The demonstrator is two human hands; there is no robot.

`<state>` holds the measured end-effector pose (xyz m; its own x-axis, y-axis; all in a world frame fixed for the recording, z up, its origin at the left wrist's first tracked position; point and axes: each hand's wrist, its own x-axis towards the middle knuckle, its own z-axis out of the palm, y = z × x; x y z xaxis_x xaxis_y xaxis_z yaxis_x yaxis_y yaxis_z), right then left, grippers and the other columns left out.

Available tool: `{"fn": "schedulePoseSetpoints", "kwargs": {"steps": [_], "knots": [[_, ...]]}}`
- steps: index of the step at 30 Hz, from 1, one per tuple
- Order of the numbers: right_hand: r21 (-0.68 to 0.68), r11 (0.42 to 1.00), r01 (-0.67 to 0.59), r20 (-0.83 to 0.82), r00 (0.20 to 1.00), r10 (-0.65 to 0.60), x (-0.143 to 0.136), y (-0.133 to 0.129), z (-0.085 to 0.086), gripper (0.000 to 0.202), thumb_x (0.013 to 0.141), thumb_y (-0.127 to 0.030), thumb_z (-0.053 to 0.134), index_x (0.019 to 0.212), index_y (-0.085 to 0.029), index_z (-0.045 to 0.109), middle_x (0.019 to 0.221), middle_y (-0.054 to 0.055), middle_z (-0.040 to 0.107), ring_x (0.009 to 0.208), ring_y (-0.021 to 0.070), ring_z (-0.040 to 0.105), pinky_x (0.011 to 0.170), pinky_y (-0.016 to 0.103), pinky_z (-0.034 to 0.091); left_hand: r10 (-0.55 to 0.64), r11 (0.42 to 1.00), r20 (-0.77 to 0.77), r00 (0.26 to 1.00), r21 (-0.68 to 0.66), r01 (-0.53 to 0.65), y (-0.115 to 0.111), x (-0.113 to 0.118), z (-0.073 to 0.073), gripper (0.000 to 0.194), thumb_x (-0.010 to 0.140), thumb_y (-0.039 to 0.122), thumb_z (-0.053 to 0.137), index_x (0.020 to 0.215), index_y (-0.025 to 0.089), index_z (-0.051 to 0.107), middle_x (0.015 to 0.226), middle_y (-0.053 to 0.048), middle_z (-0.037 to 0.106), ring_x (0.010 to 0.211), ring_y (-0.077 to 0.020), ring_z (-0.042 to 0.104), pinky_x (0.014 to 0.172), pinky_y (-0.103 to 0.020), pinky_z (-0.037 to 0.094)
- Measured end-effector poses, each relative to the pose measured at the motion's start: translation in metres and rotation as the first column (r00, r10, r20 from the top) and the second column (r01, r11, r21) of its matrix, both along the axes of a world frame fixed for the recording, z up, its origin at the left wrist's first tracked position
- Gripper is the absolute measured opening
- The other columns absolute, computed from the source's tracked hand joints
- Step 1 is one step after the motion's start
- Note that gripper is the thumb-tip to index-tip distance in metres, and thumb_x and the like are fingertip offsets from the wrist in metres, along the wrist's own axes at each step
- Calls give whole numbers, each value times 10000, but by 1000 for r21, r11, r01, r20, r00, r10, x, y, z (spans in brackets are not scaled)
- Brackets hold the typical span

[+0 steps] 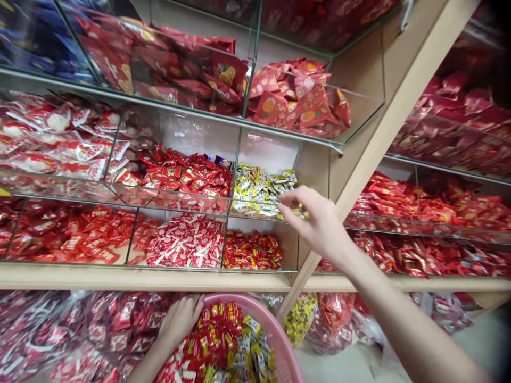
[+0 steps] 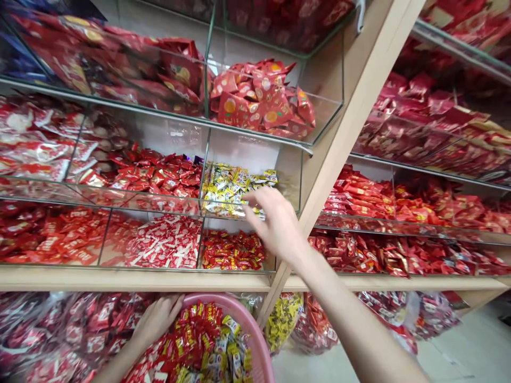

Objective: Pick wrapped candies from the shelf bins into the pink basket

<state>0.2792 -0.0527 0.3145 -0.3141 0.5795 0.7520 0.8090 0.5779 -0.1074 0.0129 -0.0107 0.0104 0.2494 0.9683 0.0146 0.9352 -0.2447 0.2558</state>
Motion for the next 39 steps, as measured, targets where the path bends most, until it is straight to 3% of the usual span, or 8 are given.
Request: {"fn": "schedulePoseSetpoints", "kwargs": {"steps": [4, 7, 9, 16, 21, 29, 35, 39], "knots": [[-268, 962, -49, 9, 999, 54, 11, 52, 30, 137, 746, -221, 582, 832, -125, 630, 732, 6, 614, 663, 106, 533, 645, 260, 430, -2, 1000, 40, 999, 15, 1, -1, -1, 1, 433, 921, 376, 213, 978, 206, 607, 911, -77, 680, 893, -227, 634, 745, -291, 447], [-487, 864, -124, 2, 990, 143, 9, 80, 33, 180, 693, -213, 623, 841, -113, 638, 714, -5, 623, 640, 91, 535, 619, 235, 435, -8, 1000, 51, 999, 28, 6, -1, -1, 0, 437, 920, 373, 211, 975, 208, 611, 908, -76, 679, 889, -227, 635, 749, -297, 449], [-551, 826, -120, 4, 989, 146, 3, 91, 31, 196, 676, -204, 634, 849, -111, 642, 693, -11, 625, 621, 85, 533, 604, 223, 430, -2, 1000, 42, 999, 30, 1, -1, -1, -1, 434, 919, 372, 217, 989, 208, 612, 905, -80, 678, 900, -227, 631, 761, -298, 446], [-573, 819, 24, 108, 993, 46, -4, 106, 27, 128, 650, -202, 649, 742, -114, 648, 653, -9, 616, 607, 90, 522, 568, 208, 397, -6, 1000, 7, 1000, -21, 6, -2, -1, 1, 418, 924, 336, 216, 1053, 208, 592, 954, -86, 662, 953, -215, 608, 782, -277, 428], [-635, 771, -49, 8, 998, 69, 4, 111, 26, 164, 606, -180, 669, 751, -125, 618, 638, -25, 583, 578, 80, 496, 548, 201, 391, -2, 999, -8, 1000, -35, 1, -3, -1, 1, 402, 918, 328, 238, 1124, 206, 561, 989, -92, 653, 975, -212, 595, 806, -274, 414], [-613, 758, -223, -160, 975, 157, 18, 101, 34, 184, 625, -264, 645, 754, -144, 593, 680, -12, 600, 614, 95, 529, 612, 244, 434, 3, 1000, 24, 1000, 1, -3, -2, -1, 1, 443, 912, 362, 208, 1049, 213, 602, 953, -81, 665, 926, -239, 613, 791, -325, 432], [-603, 738, -302, -283, 946, 157, 27, 93, 38, 231, 641, -289, 647, 814, -146, 590, 719, -3, 618, 652, 97, 554, 666, 259, 454, 13, 1000, 41, 999, 22, -14, 0, -2, -5, 433, 909, 377, 223, 1028, 212, 605, 942, -77, 667, 921, -236, 615, 792, -324, 433], [-716, 656, -240, -153, 970, 188, 24, 98, 33, 249, 634, -223, 643, 869, -144, 617, 758, -1, 636, 678, 100, 558, 681, 253, 452, 20, 999, 43, 999, 25, -21, 0, -2, -5, 441, 909, 390, 221, 1014, 213, 611, 934, -77, 669, 912, -238, 619, 781, -325, 436]]}}
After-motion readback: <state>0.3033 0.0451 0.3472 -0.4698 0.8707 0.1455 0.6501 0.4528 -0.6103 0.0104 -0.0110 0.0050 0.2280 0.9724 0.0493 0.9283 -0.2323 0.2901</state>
